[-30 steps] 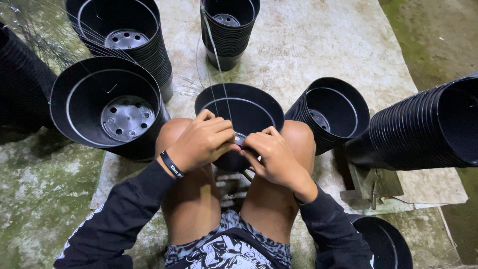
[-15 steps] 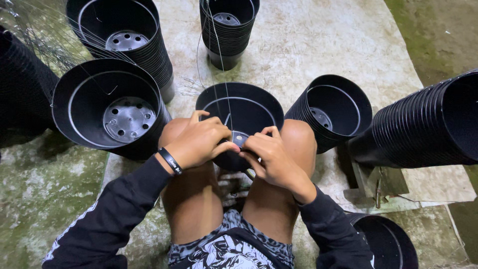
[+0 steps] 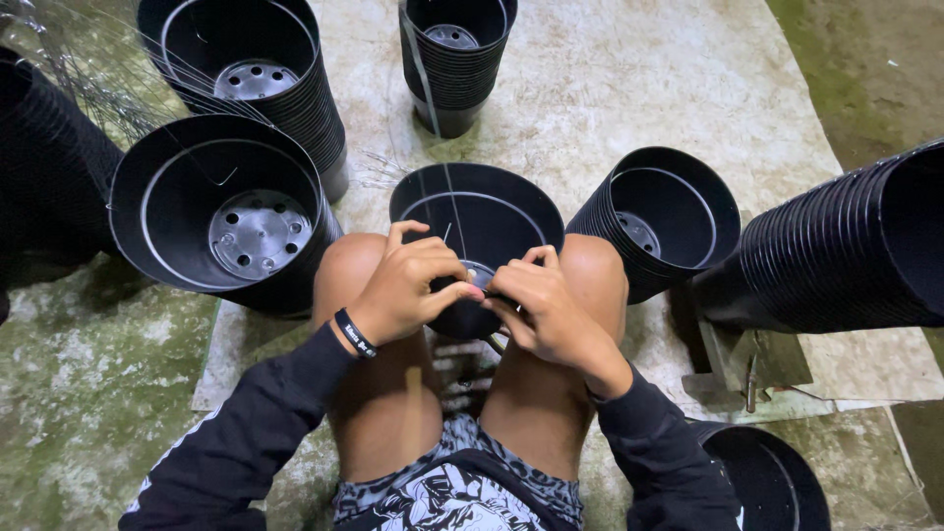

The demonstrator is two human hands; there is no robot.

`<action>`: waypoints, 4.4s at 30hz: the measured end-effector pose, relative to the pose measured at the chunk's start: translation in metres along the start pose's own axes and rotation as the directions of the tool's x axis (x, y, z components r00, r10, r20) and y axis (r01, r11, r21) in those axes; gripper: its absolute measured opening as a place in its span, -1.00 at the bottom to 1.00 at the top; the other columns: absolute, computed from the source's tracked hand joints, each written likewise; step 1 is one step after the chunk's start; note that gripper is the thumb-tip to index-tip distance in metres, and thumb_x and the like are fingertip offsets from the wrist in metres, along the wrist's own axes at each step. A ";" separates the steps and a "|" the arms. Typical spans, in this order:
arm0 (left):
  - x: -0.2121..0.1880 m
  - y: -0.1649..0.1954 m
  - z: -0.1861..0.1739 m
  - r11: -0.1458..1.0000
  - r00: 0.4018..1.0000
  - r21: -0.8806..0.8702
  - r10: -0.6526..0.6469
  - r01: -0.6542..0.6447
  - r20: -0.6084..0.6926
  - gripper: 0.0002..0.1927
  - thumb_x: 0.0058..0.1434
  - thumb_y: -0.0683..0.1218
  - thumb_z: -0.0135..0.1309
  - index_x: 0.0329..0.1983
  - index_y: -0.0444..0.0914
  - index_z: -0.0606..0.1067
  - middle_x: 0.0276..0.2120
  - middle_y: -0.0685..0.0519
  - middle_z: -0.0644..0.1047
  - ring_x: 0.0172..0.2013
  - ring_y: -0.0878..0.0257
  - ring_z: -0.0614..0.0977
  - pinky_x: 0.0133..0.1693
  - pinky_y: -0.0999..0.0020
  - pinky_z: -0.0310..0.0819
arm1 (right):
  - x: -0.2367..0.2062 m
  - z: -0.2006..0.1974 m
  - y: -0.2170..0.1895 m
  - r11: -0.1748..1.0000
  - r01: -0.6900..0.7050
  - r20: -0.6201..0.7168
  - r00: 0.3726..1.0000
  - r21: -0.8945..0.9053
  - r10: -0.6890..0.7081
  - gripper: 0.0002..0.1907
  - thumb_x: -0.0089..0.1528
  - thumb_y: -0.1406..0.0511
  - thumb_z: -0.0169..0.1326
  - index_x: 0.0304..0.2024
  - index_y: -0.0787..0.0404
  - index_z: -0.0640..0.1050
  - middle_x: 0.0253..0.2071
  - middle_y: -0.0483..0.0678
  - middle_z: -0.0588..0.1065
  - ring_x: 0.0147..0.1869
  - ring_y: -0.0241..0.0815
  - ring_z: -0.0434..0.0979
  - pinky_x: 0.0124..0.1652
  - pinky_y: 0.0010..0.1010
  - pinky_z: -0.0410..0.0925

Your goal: The person sits on the floor and repeatedly bends metal wires into hooks, then inserts them into the rim of black plastic plant pots to create hanging loops. The person uses pliers to cut the wires and secures the hooks by hand.

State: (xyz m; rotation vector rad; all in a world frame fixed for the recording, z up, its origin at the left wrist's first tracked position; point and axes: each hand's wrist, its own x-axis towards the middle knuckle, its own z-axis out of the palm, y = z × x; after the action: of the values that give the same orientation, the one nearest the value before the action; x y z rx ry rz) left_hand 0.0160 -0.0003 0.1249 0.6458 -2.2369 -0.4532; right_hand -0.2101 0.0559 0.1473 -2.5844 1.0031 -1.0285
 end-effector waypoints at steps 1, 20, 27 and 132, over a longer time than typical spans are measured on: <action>-0.001 0.001 0.000 1.000 1.000 -0.015 0.017 -0.017 -0.020 -0.80 0.18 0.06 0.27 -0.41 -0.14 0.63 -0.43 0.18 0.62 -0.32 0.27 0.59 0.13 0.12 0.18 | 0.001 -0.001 0.000 1.000 -0.010 0.008 1.000 -0.002 0.010 -0.85 0.18 0.39 0.24 -0.24 0.19 0.52 -0.39 -0.07 0.41 -0.27 -0.11 0.42 -0.04 -0.25 0.16; -0.008 0.006 -0.003 0.998 0.993 0.003 0.063 -0.063 -0.102 -0.88 0.14 -0.09 0.28 -0.31 -0.20 0.60 -0.37 0.11 0.60 -0.28 0.22 0.61 0.02 0.20 0.24 | 0.050 -0.018 -0.016 0.898 -0.180 0.081 0.984 0.401 0.161 -0.84 0.24 0.38 0.24 -0.18 0.33 0.56 -0.28 -0.07 0.46 -0.27 -0.32 0.43 -0.24 -0.53 0.35; -0.005 0.012 -0.008 0.997 0.993 0.055 0.060 -0.054 -0.101 -0.90 0.12 -0.12 0.27 -0.36 -0.22 0.58 -0.41 0.10 0.58 -0.30 0.21 0.59 -0.05 0.23 0.25 | 0.030 -0.005 -0.029 0.949 -0.193 -0.036 0.978 0.251 0.208 -0.86 0.22 0.41 0.24 -0.24 0.34 0.53 -0.29 -0.03 0.47 -0.27 -0.26 0.53 -0.29 -0.47 0.37; 0.066 -0.023 0.033 0.756 0.927 0.646 0.309 -0.104 -0.212 -0.87 0.19 -0.12 0.09 -0.46 -0.11 0.42 -0.46 0.14 0.40 -0.31 0.23 0.49 -0.13 0.25 0.23 | 0.064 -0.032 0.143 0.937 -0.325 0.061 0.946 0.128 0.319 -0.85 0.11 0.36 0.26 -0.48 0.34 0.59 -0.12 0.09 0.51 0.04 -0.13 0.49 0.03 -0.38 0.35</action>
State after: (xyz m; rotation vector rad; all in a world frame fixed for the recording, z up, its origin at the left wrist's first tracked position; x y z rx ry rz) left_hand -0.0408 -0.0528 0.1293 0.7198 -2.0979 0.5174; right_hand -0.2722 -0.0917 0.1489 -2.2245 1.2470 -0.9201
